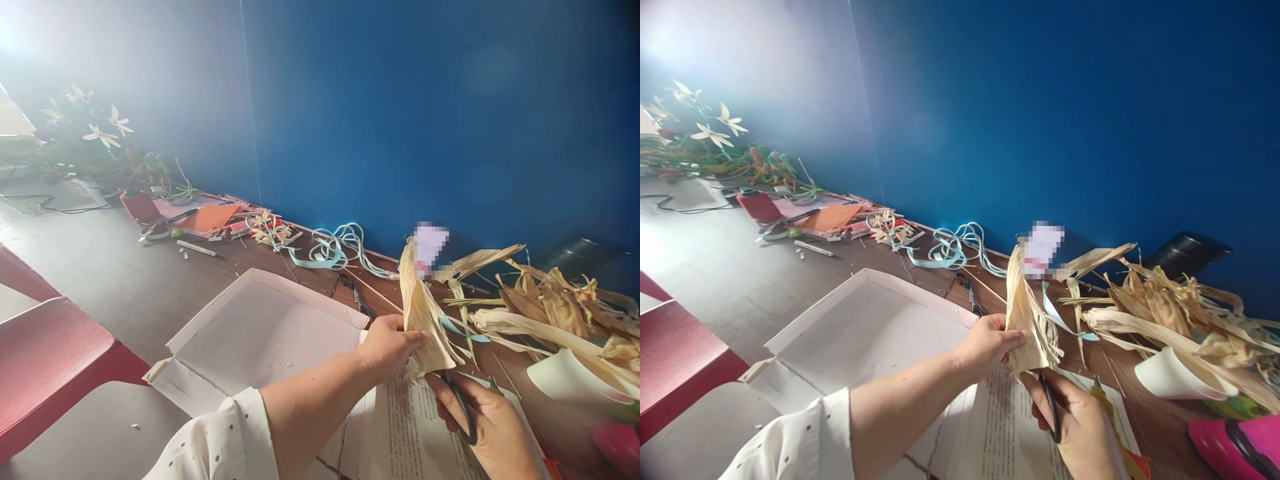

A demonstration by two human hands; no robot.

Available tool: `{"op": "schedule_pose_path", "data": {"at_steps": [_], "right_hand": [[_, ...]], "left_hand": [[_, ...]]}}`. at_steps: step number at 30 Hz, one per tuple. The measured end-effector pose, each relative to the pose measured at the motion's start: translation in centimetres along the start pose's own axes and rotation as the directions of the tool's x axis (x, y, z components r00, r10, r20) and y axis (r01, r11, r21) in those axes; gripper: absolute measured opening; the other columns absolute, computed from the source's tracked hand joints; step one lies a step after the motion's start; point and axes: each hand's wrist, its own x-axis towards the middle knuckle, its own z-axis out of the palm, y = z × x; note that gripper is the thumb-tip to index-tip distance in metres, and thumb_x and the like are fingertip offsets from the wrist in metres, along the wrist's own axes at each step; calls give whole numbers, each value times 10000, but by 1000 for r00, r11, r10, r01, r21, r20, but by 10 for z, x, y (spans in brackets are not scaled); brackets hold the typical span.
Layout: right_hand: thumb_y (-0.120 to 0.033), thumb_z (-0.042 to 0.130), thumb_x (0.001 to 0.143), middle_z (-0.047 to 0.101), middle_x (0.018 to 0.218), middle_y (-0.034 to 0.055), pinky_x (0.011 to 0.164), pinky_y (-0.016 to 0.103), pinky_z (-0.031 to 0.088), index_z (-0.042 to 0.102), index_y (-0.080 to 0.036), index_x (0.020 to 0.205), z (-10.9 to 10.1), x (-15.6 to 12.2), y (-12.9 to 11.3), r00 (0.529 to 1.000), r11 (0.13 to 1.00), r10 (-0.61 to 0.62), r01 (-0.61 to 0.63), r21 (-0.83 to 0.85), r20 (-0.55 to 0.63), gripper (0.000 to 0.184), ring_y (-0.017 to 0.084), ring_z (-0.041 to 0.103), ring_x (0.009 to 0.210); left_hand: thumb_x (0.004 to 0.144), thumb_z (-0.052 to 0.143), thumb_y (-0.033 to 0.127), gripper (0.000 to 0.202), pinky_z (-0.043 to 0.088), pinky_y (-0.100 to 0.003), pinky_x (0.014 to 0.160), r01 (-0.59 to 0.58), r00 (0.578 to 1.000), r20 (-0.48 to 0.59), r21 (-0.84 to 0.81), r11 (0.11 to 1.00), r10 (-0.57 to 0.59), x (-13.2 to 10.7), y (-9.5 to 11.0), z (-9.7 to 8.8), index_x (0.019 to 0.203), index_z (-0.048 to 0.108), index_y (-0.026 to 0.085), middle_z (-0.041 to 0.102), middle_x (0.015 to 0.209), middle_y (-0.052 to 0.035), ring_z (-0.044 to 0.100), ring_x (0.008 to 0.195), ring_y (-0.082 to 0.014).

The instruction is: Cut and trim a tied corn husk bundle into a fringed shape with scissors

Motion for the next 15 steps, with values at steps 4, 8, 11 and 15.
{"op": "schedule_pose_path", "data": {"at_steps": [4, 8, 11, 15], "right_hand": [[-622, 662, 799, 522, 580, -8, 493, 191, 430, 628, -201, 779, 1, -3, -7, 1000, 999, -7, 7, -36, -16, 423, 148, 487, 548], [-620, 625, 838, 517, 565, -10, 490, 191, 397, 628, -200, 754, 2, -5, -10, 997, 996, -47, 43, -79, -53, 428, 135, 457, 535], [-591, 668, 812, 518, 556, -11, 471, 194, 392, 627, -200, 758, 0, -2, -3, 998, 996, -55, 54, -65, -18, 396, 139, 453, 521], [-607, 624, 848, 521, 557, -11, 464, 193, 401, 644, -201, 840, -4, 2, 6, 998, 994, -55, 54, -93, -10, 406, 144, 467, 520]], "left_hand": [[679, 680, 313, 210, 253, -199, 429, 32, 999, 3, 15, 999, -32, -1, 4, 0, 757, 627, 126, 489, 595, 16, 352, 450, -57], [658, 687, 314, 211, 240, -195, 421, 49, 999, 16, -18, 999, -49, -2, 8, 0, 716, 609, 127, 466, 575, 22, 336, 441, -51], [637, 698, 328, 238, 247, -187, 426, 66, 997, 29, -43, 997, -65, -3, 8, 0, 726, 612, 124, 478, 594, 14, 355, 456, -51], [610, 716, 334, 265, 229, -187, 411, 78, 997, 29, -56, 995, -77, -4, 10, 1, 724, 615, 118, 505, 611, 3, 377, 445, -49]]}}
